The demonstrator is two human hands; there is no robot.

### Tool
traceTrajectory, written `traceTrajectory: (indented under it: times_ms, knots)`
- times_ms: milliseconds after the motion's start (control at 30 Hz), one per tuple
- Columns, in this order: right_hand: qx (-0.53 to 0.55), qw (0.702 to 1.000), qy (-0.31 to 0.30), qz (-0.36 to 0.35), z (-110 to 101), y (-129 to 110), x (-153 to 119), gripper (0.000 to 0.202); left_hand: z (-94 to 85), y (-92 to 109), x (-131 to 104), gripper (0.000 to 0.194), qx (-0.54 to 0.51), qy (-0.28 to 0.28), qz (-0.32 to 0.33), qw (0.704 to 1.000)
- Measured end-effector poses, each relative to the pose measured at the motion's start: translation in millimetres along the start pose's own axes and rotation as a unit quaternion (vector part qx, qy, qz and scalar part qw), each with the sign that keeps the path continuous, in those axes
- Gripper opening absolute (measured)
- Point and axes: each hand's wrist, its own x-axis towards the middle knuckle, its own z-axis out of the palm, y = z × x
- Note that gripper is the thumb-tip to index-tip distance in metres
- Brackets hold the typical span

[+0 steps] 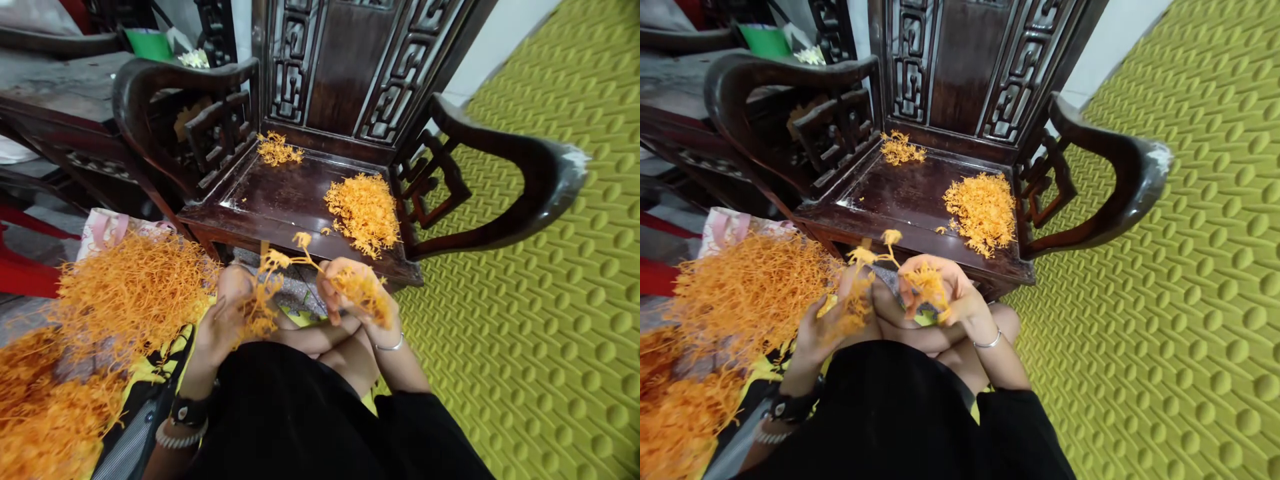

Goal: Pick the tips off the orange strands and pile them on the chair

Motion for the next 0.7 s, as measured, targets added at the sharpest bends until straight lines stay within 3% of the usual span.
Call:
traceTrajectory:
  times_ms: [67,133,200,267,300,367,467,567,700]
  knots:
    - [-0.015,0.999,-0.021,-0.023,4.0,1.8,-5.1,0.054,-16.0,-3.1,-6.7,0.044,0.132,0.039,0.049,0.989]
    - [-0.022,0.998,-0.048,-0.018,8.4,0.8,-11.5,0.054,-24.1,1.7,-15.4,0.035,0.249,0.101,0.130,0.954]
    - [-0.033,0.997,-0.066,0.004,12.0,-2.1,-17.4,0.050,-19.2,10.5,-25.4,0.026,0.314,0.172,0.248,0.900]
    - [-0.052,0.997,-0.056,0.026,14.6,-4.2,-21.4,0.040,0.6,17.6,-35.5,0.021,0.347,0.199,0.365,0.841]
    - [-0.059,0.997,-0.044,0.036,15.6,-4.4,-22.5,0.034,15.2,19.1,-39.6,0.024,0.369,0.180,0.415,0.812]
    - [-0.063,0.996,-0.031,0.060,17.8,-3.0,-23.6,0.028,49.0,16.9,-43.3,0.043,0.420,0.069,0.462,0.778]
    - [-0.138,0.989,0.003,0.045,21.4,-0.6,-26.1,0.026,94.1,3.1,-35.3,0.073,0.466,-0.129,0.447,0.753]
    - [-0.280,0.955,0.089,-0.036,21.8,-2.2,-33.5,0.027,116.3,-14.8,-19.5,0.053,0.506,-0.177,0.388,0.750]
    - [-0.316,0.919,0.211,-0.105,11.7,-3.1,-46.5,0.031,120.4,-31.5,-7.8,0.015,0.571,-0.192,0.348,0.718]
